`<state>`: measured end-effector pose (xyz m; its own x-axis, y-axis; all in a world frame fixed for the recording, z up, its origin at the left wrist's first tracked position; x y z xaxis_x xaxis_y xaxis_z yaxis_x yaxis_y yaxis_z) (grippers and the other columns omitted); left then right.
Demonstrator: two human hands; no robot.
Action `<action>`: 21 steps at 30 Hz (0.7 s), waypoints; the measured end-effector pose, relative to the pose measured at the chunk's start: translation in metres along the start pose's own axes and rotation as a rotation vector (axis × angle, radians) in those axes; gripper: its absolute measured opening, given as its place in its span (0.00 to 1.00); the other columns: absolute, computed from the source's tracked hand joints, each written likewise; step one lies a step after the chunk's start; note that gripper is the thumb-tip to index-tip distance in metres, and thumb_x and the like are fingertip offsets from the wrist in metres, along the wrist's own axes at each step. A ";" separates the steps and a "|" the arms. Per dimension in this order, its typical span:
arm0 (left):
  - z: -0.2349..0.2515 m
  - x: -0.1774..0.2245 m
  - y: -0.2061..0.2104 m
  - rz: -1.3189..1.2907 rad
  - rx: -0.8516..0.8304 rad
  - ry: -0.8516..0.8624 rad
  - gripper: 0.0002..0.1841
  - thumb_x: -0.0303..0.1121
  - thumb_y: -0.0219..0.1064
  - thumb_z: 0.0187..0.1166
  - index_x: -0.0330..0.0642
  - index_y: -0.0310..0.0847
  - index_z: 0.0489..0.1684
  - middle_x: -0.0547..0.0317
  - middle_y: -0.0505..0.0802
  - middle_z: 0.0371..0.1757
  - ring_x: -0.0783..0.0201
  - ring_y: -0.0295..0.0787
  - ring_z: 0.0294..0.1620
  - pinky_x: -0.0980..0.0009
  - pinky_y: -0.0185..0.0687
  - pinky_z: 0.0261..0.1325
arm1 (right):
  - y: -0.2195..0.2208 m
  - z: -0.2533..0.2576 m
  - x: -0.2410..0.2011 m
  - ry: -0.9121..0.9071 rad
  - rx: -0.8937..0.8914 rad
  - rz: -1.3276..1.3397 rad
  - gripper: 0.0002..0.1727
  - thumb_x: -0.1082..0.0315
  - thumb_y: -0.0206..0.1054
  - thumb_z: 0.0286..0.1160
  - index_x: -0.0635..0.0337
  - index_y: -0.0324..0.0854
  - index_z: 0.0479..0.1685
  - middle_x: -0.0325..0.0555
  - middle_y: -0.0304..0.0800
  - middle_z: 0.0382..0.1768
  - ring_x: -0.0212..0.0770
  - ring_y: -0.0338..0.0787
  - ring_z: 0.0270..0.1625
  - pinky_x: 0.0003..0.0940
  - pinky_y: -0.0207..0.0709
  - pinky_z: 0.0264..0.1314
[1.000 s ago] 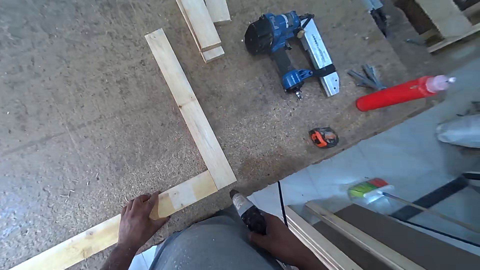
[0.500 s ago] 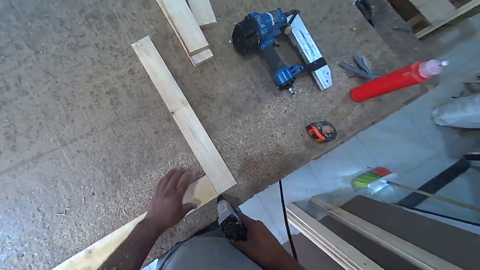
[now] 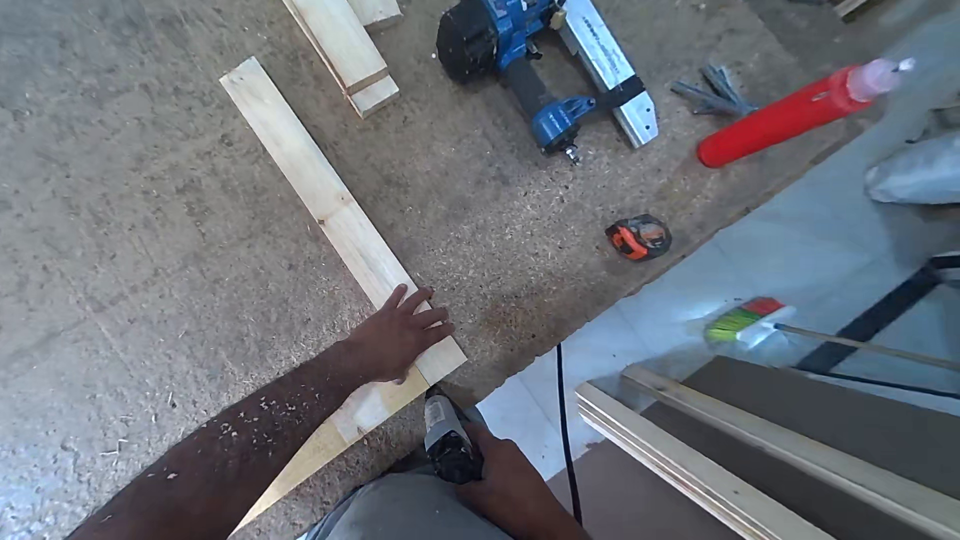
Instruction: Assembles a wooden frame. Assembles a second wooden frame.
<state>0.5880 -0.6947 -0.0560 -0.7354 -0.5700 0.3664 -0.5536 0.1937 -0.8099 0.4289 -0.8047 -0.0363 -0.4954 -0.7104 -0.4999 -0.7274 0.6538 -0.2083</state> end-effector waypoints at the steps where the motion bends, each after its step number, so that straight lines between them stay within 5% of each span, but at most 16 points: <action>1: 0.001 0.000 -0.001 0.000 -0.004 0.001 0.59 0.43 0.93 0.41 0.65 0.66 0.89 0.64 0.70 0.90 0.42 0.44 0.96 0.29 0.38 0.91 | 0.000 0.000 0.000 0.003 -0.001 0.003 0.45 0.49 0.77 0.60 0.42 0.68 0.86 0.51 0.92 0.55 0.52 0.92 0.57 0.61 0.84 0.59; 11: 0.001 0.000 -0.002 0.008 -0.025 0.001 0.58 0.43 0.93 0.42 0.65 0.66 0.88 0.66 0.71 0.89 0.42 0.47 0.95 0.27 0.40 0.89 | -0.006 -0.022 -0.017 -0.026 0.003 -0.022 0.42 0.46 0.79 0.60 0.46 0.73 0.81 0.51 0.94 0.48 0.52 0.94 0.52 0.60 0.85 0.55; 18: 0.001 -0.002 -0.001 0.001 -0.008 0.011 0.58 0.43 0.92 0.42 0.66 0.66 0.88 0.67 0.71 0.89 0.44 0.47 0.95 0.28 0.41 0.89 | -0.007 -0.008 -0.016 0.035 0.001 0.030 0.45 0.48 0.80 0.56 0.45 0.72 0.82 0.49 0.93 0.52 0.49 0.93 0.53 0.57 0.85 0.56; 21: 0.002 -0.003 -0.001 -0.005 0.003 0.020 0.58 0.44 0.92 0.42 0.66 0.66 0.88 0.68 0.70 0.90 0.44 0.47 0.95 0.28 0.41 0.89 | -0.007 -0.007 -0.016 0.100 0.025 0.011 0.40 0.48 0.80 0.53 0.46 0.77 0.74 0.47 0.94 0.48 0.49 0.94 0.51 0.57 0.86 0.53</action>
<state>0.5915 -0.6942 -0.0574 -0.7405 -0.5546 0.3795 -0.5562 0.1890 -0.8093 0.4387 -0.7996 -0.0205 -0.5491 -0.7246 -0.4165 -0.7100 0.6673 -0.2250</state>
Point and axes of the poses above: each hand's wrist, its own z-axis towards the middle knuckle, its own y-axis out of the palm, x = y × z, the point moved 9 cm from there along z, towards the middle knuckle
